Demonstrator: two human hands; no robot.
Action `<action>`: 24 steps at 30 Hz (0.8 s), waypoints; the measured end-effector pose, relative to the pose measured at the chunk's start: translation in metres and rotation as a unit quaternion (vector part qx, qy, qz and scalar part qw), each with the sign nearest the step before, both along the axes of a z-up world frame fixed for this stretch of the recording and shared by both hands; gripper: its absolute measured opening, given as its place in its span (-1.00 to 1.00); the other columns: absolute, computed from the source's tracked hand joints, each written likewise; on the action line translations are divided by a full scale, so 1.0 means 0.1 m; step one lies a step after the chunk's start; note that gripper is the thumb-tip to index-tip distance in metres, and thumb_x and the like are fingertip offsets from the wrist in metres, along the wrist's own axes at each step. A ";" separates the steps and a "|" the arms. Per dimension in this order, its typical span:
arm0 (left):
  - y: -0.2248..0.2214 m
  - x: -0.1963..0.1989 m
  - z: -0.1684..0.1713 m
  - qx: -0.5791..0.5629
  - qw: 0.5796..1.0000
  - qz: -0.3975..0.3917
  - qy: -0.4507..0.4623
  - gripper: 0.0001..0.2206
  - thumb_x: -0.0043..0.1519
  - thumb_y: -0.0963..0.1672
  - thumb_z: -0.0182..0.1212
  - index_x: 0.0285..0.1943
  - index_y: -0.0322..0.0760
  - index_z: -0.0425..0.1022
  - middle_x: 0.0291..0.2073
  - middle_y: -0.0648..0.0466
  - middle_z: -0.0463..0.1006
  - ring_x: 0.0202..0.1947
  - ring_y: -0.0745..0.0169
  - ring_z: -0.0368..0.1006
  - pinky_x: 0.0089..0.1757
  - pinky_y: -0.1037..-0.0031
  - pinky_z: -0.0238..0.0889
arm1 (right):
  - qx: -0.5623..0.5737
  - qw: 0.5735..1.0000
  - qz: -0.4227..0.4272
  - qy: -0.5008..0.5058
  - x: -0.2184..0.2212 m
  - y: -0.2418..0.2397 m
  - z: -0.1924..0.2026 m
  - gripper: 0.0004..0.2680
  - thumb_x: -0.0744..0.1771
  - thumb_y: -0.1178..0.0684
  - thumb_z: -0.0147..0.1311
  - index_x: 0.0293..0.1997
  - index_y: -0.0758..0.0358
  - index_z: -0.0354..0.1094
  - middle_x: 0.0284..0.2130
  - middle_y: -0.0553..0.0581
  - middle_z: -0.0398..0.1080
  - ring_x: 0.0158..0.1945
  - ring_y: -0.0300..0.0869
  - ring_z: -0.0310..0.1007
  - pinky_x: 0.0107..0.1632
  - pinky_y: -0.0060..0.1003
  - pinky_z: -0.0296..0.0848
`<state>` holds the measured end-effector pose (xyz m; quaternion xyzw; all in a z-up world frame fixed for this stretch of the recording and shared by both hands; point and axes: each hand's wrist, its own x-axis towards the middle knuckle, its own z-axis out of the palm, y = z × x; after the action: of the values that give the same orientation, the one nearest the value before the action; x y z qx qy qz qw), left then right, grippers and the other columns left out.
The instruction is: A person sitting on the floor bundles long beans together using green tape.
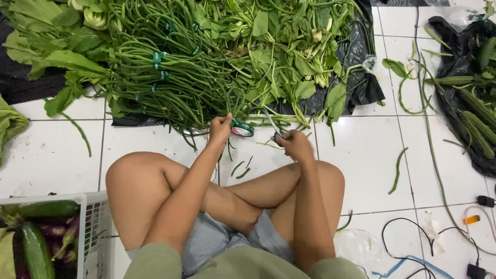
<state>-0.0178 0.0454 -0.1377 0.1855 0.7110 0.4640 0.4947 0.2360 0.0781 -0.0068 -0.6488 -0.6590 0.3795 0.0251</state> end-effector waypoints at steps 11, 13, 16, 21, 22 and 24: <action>-0.04 0.05 -0.13 0.012 0.998 0.048 -0.037 -0.63 0.42 0.05 0.08 0.00 -0.40 0.40 -0.17 -0.01 0.32 -0.04 0.09 0.29 -0.03 0.21 0.17 | -0.334 0.852 -0.036 0.401 -0.60 -0.75 -0.20 -0.58 0.40 -0.43 -0.10 -0.21 0.19 0.21 -0.34 0.07 0.24 -0.52 -0.32 0.06 -0.42 -0.45 0.08; 0.00 0.04 -0.27 0.018 0.997 0.059 -0.039 -0.63 0.42 0.04 0.09 -0.02 -0.39 0.40 -0.17 0.00 0.31 -0.03 0.09 0.29 -0.02 0.22 0.16 | -0.347 0.843 -0.035 0.410 -0.60 -0.74 -0.26 -0.59 0.40 -0.44 -0.09 -0.21 0.18 0.20 -0.36 0.05 0.25 -0.51 -0.33 0.07 -0.41 -0.46 0.08; 0.04 0.03 -0.46 0.004 0.996 0.080 -0.025 -0.64 0.36 0.08 0.17 -0.07 -0.29 0.44 -0.19 0.02 0.39 -0.02 0.07 0.36 -0.02 0.24 0.21 | -0.411 0.801 -0.065 0.431 -0.59 -0.74 -0.37 -0.56 0.37 -0.52 -0.11 -0.20 0.12 0.23 -0.38 0.01 0.28 -0.56 -0.34 0.02 -0.45 -0.43 0.03; -0.02 0.07 -0.26 0.006 0.996 0.081 -0.041 -0.67 0.40 0.06 0.13 -0.06 -0.29 0.42 -0.16 -0.01 0.38 -0.02 0.04 0.32 0.01 0.19 0.20 | -0.429 0.773 -0.067 0.462 -0.61 -0.77 -0.50 -0.56 0.37 -0.51 -0.07 -0.20 0.13 0.22 -0.41 0.00 0.28 -0.60 -0.36 0.00 -0.50 -0.48 -0.02; -0.03 0.06 -0.23 0.007 0.996 0.080 -0.041 -0.67 0.40 0.06 0.13 -0.06 -0.29 0.42 -0.16 -0.01 0.38 -0.02 0.04 0.32 0.01 0.19 0.20 | -0.429 0.773 -0.067 0.463 -0.62 -0.78 -0.48 -0.56 0.37 -0.51 -0.07 -0.20 0.13 0.22 -0.41 0.00 0.28 -0.60 -0.36 0.00 -0.50 -0.48 -0.02; -0.05 0.05 -0.17 0.002 0.997 0.067 -0.043 -0.68 0.42 0.05 0.10 -0.06 -0.27 0.41 -0.16 0.01 0.36 -0.04 0.07 0.32 0.01 0.20 0.20 | -0.428 0.778 -0.055 0.458 -0.64 -0.79 -0.43 -0.54 0.36 -0.54 -0.08 -0.19 0.12 0.21 -0.42 0.00 0.29 -0.61 -0.39 0.04 -0.50 -0.52 -0.01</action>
<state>-0.0124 0.0409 -0.1552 0.1182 0.6992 0.5050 0.4920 0.1720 -0.0009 -0.0501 -0.3777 -0.3029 0.8726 0.0647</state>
